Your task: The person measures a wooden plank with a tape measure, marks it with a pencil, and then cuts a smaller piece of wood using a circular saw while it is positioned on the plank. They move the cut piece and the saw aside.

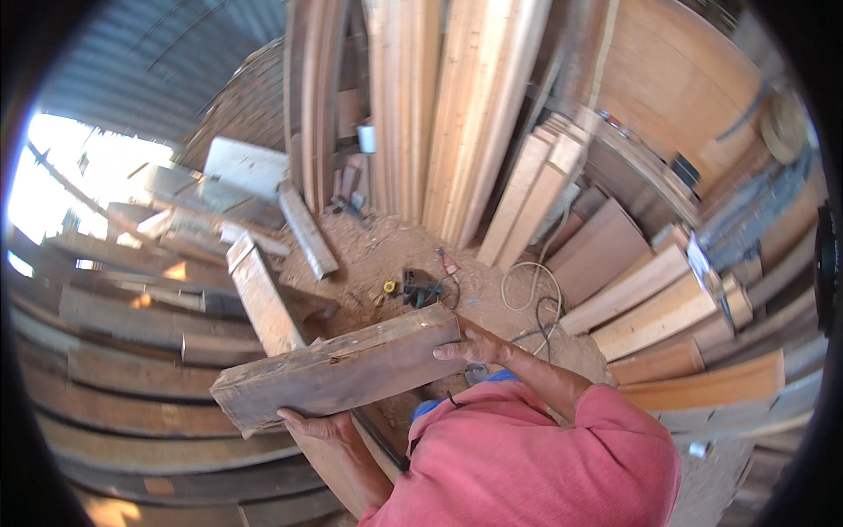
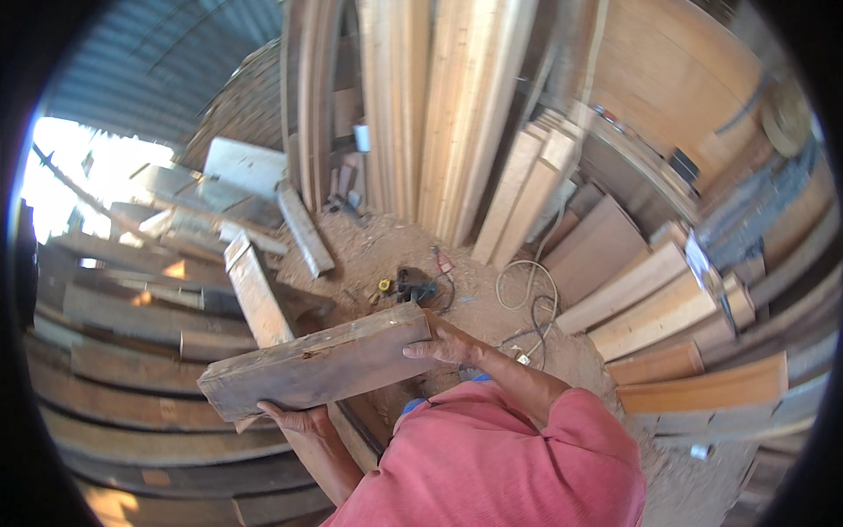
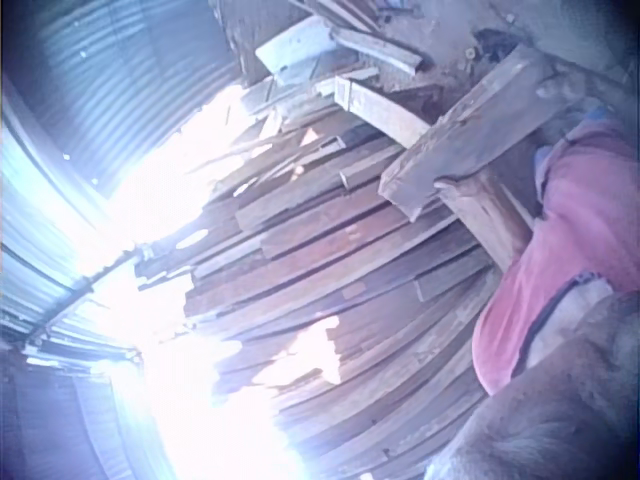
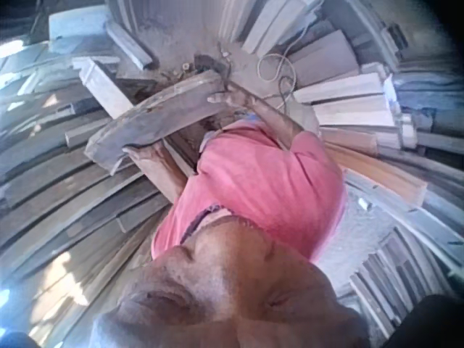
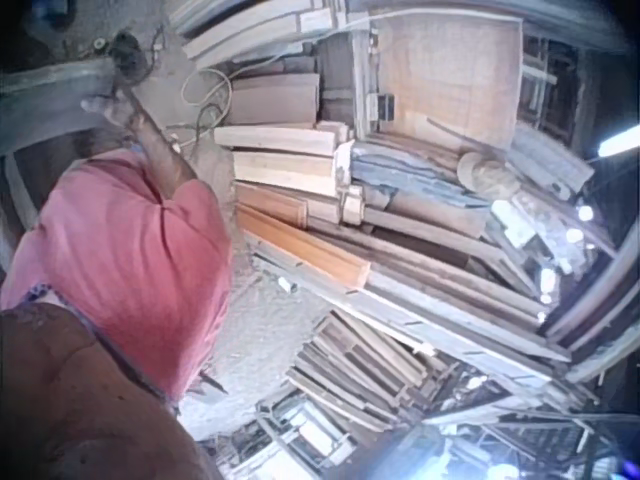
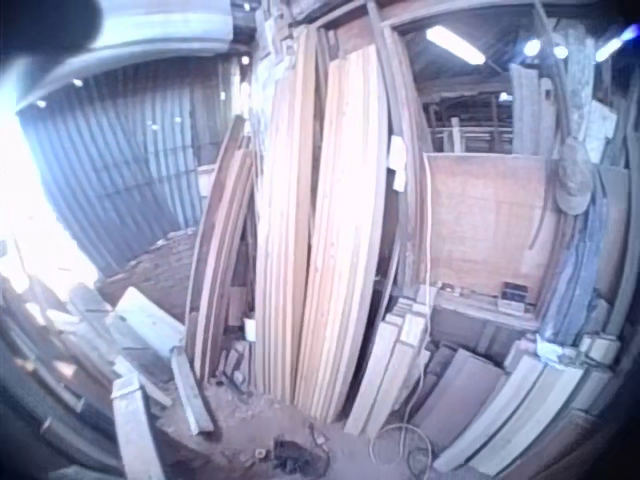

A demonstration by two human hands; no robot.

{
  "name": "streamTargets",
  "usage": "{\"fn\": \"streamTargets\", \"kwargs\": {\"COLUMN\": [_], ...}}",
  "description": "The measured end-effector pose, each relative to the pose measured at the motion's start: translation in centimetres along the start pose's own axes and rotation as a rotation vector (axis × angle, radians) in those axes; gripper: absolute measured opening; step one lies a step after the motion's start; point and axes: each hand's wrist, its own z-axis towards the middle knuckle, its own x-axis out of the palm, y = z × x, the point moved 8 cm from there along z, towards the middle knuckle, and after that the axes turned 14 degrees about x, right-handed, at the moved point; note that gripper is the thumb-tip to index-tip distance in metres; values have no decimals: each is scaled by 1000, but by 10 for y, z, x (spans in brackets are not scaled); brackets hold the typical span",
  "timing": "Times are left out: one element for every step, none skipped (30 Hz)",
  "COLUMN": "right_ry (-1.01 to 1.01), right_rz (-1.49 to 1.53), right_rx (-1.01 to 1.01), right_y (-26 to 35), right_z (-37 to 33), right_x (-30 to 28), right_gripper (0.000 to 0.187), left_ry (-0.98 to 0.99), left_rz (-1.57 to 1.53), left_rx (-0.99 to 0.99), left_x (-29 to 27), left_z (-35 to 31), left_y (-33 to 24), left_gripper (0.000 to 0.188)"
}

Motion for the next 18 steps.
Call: {"fn": "streamTargets", "kwargs": {"right_ry": [2,4,-37,-102,-166,-200,-284,-365,-399,-520,-639,-654,-677,-694,-704,-770,-836,-887], "right_rz": [60,120,146,155,164,169,186,202,208,312,417,431,459,487,505,489,478,411], "right_rx": [11,19,3,-6,-14,-28,-68,-108,-113,-87,-62,-67,-78,-89,-91,-128,-158,-188], "right_y": [1,3,7,14,16,8,-5,-18,-38,-61,-85,-88,-90,-90,-91,-89,-88,-77], "right_z": [-9,-19,-32,-45,-55,-64,-73,-82,-89,-96,-106,-111,-118,-122,-128,-136,-142,-147], "right_x": [-5,-9,-13,-18,-22,-26,-33,-39,-40,-45,-50,-46,-44,-42,-37,-38,-36,-32], "right_gripper": [84,77,77,74,72,72,72,72,72,75,79,79,81,82,82,82,82,82], "left_ry": [25,57,58,56,85,103,115,132,148,150,152,185,198,238,273,262,264,246], "left_rz": [22,33,53,68,75,62,48,36,38,46,54,69,80,63,51,30,63,77], "left_rx": [-88,-126,-223,-314,-341,-420,-502,-570,-601,-660,-718,-752,-765,-824,-886,-940,-948,-990], "left_x": [6,13,17,21,21,16,17,17,22,25,28,36,36,36,33,30,26,23], "left_z": [-3,-6,-12,-14,-9,-8,-12,-17,-22,-29,-38,-45,-46,-48,-51,-54,-56,-61], "left_y": [14,26,42,55,66,85,103,122,136,147,157,160,167,176,185,198,210,220], "left_gripper": [84,84,81,78,78,75,72,69,69,69,68,69,69,70,70,72,74,73]}}
